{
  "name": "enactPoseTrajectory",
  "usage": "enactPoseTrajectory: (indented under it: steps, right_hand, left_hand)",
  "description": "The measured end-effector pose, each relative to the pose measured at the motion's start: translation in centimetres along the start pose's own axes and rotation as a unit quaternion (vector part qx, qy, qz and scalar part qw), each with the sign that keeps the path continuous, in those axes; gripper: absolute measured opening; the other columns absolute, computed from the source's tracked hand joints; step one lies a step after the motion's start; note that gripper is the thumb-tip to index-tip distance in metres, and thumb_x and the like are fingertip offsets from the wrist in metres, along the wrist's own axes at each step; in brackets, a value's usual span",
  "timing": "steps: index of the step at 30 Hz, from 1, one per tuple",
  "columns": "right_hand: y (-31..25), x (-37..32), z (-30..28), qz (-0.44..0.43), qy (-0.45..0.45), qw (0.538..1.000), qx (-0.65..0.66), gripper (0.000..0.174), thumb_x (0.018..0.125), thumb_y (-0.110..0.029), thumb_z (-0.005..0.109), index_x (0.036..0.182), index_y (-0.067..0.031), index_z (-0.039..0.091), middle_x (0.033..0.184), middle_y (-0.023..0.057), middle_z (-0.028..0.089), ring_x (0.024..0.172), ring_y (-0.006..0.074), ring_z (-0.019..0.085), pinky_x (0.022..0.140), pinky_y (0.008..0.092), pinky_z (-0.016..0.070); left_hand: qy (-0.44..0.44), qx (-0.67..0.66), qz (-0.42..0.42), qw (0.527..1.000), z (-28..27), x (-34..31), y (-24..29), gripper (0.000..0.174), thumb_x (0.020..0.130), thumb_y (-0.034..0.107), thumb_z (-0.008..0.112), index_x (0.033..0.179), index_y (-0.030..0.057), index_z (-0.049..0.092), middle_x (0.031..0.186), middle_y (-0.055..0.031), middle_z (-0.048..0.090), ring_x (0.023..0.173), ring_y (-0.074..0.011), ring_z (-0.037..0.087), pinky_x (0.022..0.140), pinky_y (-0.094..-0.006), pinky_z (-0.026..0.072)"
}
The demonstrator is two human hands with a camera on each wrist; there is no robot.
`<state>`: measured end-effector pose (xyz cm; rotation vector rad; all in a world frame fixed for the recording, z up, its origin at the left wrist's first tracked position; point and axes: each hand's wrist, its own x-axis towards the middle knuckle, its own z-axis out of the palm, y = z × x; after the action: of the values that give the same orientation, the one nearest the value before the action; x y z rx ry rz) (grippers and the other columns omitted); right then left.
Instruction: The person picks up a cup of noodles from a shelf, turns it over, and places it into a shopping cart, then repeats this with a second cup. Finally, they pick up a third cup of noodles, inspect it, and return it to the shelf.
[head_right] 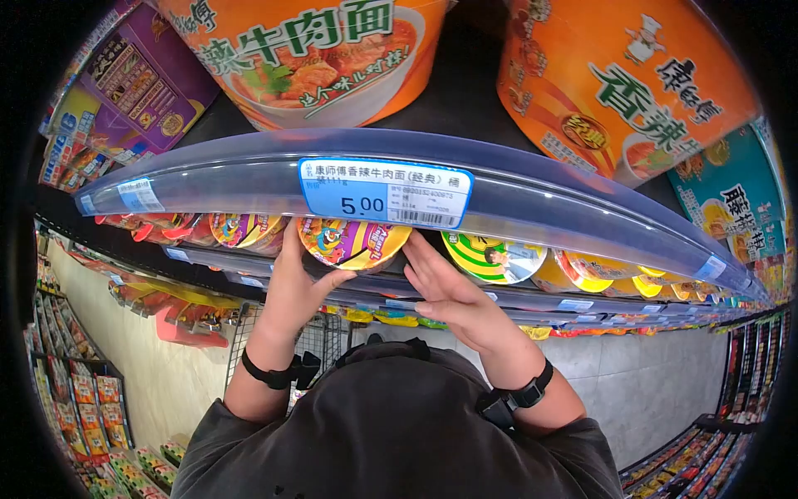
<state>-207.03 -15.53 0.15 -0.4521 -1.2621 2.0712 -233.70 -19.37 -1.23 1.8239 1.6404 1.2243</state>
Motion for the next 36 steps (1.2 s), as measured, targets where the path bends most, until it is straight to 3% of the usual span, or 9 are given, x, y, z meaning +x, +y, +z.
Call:
enactPoseTrajectory:
  steps: [9, 15, 17, 19, 21, 23, 30, 36]
  right_hand:
    - [-0.6, -2.7, -1.2, 0.024, -0.059, 0.998, 0.014, 0.098, 0.085, -0.005, 0.061, 0.166, -0.0017, 0.007, 0.175, 0.0161, 0.006, 0.162, 0.0274, 0.005, 0.129, 0.046, 0.0069]
    - [-2.0, -5.5, -2.6, 0.073, -0.089, 0.993, 0.019, 0.087, 0.092, -0.013, 0.061, 0.165, -0.0017, 0.015, 0.169, 0.0252, 0.022, 0.158, 0.0367, 0.022, 0.128, 0.0483, 0.014]
    - [-2.1, -6.5, -3.3, 0.083, -0.1, 0.991, 0.015, 0.083, 0.094, -0.017, 0.062, 0.164, -0.0002, 0.021, 0.164, 0.0279, 0.033, 0.154, 0.0385, 0.032, 0.126, 0.0493, 0.0214]
    - [-2.2, -7.5, -4.0, 0.093, -0.108, 0.99, 0.012, 0.08, 0.094, -0.018, 0.062, 0.162, 0.0011, 0.024, 0.162, 0.0283, 0.036, 0.152, 0.0386, 0.036, 0.125, 0.0496, 0.0249]
    - [-2.1, -8.4, -4.9, 0.104, -0.119, 0.987, 0.01, 0.077, 0.095, -0.02, 0.063, 0.161, 0.0023, 0.028, 0.16, 0.0288, 0.04, 0.15, 0.0387, 0.039, 0.124, 0.0498, 0.0283]
    - [-1.6, -9.2, -6.0, 0.127, -0.135, 0.983, 0.013, 0.068, 0.099, -0.018, 0.06, 0.159, -0.0014, 0.035, 0.157, 0.023, 0.046, 0.148, 0.0347, 0.044, 0.121, 0.0463, 0.0322]
    - [2.3, -9.9, -8.1, 0.206, -0.173, 0.963, 0.026, 0.056, 0.1, -0.022, 0.061, 0.15, -0.0001, 0.046, 0.143, 0.0219, 0.06, 0.132, 0.0314, 0.059, 0.112, 0.0426, 0.0427]
    - [5.2, -9.1, -6.2, 0.255, -0.224, 0.94, 0.028, 0.051, 0.101, -0.02, 0.059, 0.147, -0.0002, 0.049, 0.139, 0.0213, 0.062, 0.128, 0.0301, 0.061, 0.11, 0.0424, 0.0454]
  left_hand:
    - [0.023, 0.028, 0.001, 0.999, 0.3, 0.1, 1.3, 0.101, 0.077, 0.022, 0.091, 0.156, -0.002, 0.032, 0.144, -0.0268, 0.055, 0.136, -0.041, 0.054, 0.112, -0.0442, 0.044]
    - [0.09, 0.079, -0.003, 0.993, 1.6, -1.9, 1.6, 0.093, 0.081, 0.019, 0.088, 0.155, -0.0021, 0.036, 0.143, -0.027, 0.056, 0.136, -0.0421, 0.053, 0.112, -0.0447, 0.0439]
    - [0.114, 0.092, -0.013, 0.989, 2.1, -3.3, 2.0, 0.09, 0.082, 0.015, 0.087, 0.156, -0.0004, 0.036, 0.143, -0.0254, 0.057, 0.136, -0.0403, 0.054, 0.112, -0.0444, 0.0435]
    - [0.156, 0.077, 0.005, 0.985, 2.3, -4.8, 3.0, 0.082, 0.084, 0.004, 0.082, 0.155, -0.0009, 0.04, 0.146, -0.0203, 0.058, 0.137, -0.0308, 0.055, 0.115, -0.0426, 0.0419]
    - [0.17, 0.09, -0.014, 0.981, 2.4, -7.0, 3.6, 0.078, 0.086, 0.001, 0.078, 0.155, 0.0006, 0.042, 0.147, -0.0199, 0.057, 0.138, -0.0295, 0.054, 0.115, -0.0422, 0.0417]
    - [0.197, 0.091, -0.039, 0.975, 2.6, -9.6, 3.4, 0.073, 0.087, 0.0, 0.076, 0.153, 0.0015, 0.045, 0.146, -0.0184, 0.058, 0.138, -0.0289, 0.055, 0.115, -0.0416, 0.042]
    - [0.276, 0.155, -0.157, 0.935, 1.8, -20.3, 4.9, 0.055, 0.092, 0.001, 0.07, 0.144, 0.0033, 0.054, 0.142, -0.0142, 0.062, 0.132, -0.0275, 0.057, 0.111, -0.0403, 0.044]
    - [0.365, 0.195, -0.232, 0.88, -0.8, -28.8, 7.6, 0.045, 0.096, 0.003, 0.066, 0.14, 0.0021, 0.058, 0.139, -0.0134, 0.064, 0.128, -0.0255, 0.059, 0.109, -0.0391, 0.0453]
